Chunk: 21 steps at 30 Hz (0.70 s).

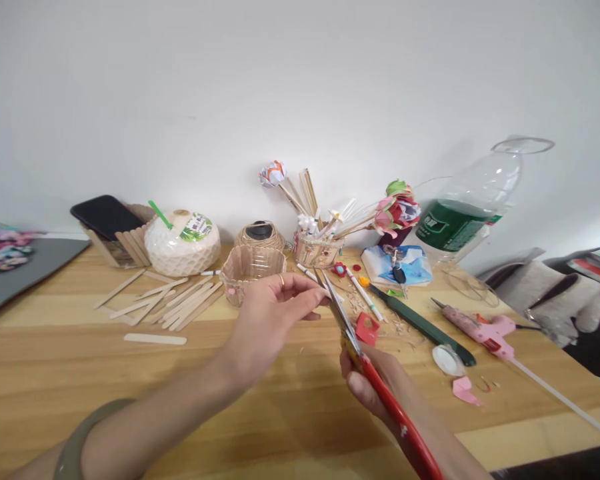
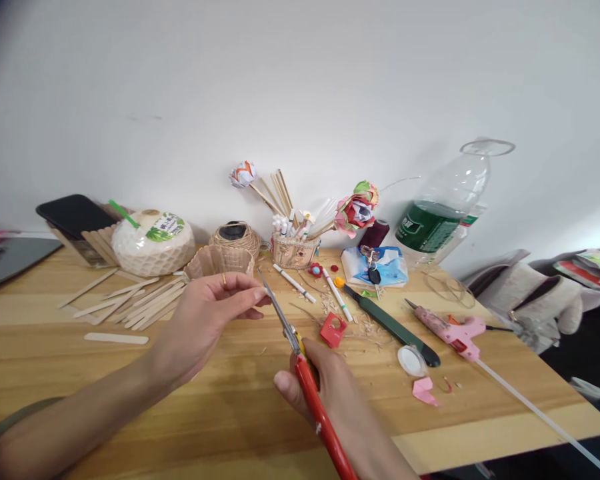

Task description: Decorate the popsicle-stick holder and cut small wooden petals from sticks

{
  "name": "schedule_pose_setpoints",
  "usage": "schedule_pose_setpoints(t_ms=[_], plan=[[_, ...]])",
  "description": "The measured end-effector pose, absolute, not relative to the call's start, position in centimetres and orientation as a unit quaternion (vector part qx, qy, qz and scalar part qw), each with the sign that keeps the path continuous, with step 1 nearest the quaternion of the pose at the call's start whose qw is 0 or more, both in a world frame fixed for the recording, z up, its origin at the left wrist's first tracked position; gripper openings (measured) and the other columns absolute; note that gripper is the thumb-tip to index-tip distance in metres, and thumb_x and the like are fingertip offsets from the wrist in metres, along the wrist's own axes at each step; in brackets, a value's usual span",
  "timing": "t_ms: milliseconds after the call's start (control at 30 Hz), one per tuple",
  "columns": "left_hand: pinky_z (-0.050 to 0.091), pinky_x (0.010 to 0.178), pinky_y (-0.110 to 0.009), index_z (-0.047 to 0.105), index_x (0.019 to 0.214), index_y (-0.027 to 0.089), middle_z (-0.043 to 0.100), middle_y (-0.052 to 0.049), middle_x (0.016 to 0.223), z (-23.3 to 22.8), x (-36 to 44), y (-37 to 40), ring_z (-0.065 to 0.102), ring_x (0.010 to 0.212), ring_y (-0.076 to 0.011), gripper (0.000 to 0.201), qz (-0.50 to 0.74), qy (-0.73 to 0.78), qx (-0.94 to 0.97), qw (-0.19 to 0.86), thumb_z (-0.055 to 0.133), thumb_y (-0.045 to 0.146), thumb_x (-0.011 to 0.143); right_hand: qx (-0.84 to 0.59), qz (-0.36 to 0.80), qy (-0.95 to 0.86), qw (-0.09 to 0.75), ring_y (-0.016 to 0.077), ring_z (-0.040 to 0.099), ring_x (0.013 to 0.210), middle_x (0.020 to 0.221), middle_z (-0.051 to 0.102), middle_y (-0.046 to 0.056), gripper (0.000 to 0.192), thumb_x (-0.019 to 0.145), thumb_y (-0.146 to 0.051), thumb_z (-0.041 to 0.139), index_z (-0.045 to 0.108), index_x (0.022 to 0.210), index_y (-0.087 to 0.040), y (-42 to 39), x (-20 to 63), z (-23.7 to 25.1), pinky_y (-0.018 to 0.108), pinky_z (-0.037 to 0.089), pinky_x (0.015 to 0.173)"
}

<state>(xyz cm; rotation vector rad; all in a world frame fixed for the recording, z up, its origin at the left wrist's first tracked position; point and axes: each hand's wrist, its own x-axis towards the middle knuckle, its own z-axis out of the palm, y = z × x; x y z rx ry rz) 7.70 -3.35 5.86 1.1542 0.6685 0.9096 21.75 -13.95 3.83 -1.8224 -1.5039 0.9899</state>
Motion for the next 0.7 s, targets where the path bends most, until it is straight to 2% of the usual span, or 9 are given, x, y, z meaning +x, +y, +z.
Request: schedule_pose_setpoints(t_ms=[367, 700], plan=[[0.052, 0.061, -0.017, 0.067, 0.065, 0.015, 0.066, 0.002, 0.067, 6.1, 7.7, -3.1, 0.061, 0.066, -0.0084, 0.007, 0.399, 0.296, 0.526, 0.69, 0.068, 0.019, 0.07, -0.667, 0.37, -0.575, 0.296, 0.0143, 0.033, 0.058, 0.064, 0.036, -0.002, 0.063, 0.07, -0.085, 0.03, 0.036, 0.066, -0.022, -14.3, 21.9, 4.2, 0.027, 0.025, 0.051], [0.053, 0.066, -0.022, 0.067, 0.066, 0.016, 0.067, 0.001, 0.068, 6.1, 7.7, -3.4, 0.062, 0.069, -0.0113, 0.007, 0.4, 0.304, 0.527, 0.685, 0.068, 0.021, 0.07, -0.671, 0.351, -0.586, 0.289, 0.0133, 0.028, 0.057, 0.062, 0.033, -0.004, 0.061, 0.073, -0.082, 0.029, 0.033, 0.064, -0.022, -14.2, 22.4, 2.9, 0.027, 0.023, 0.052]])
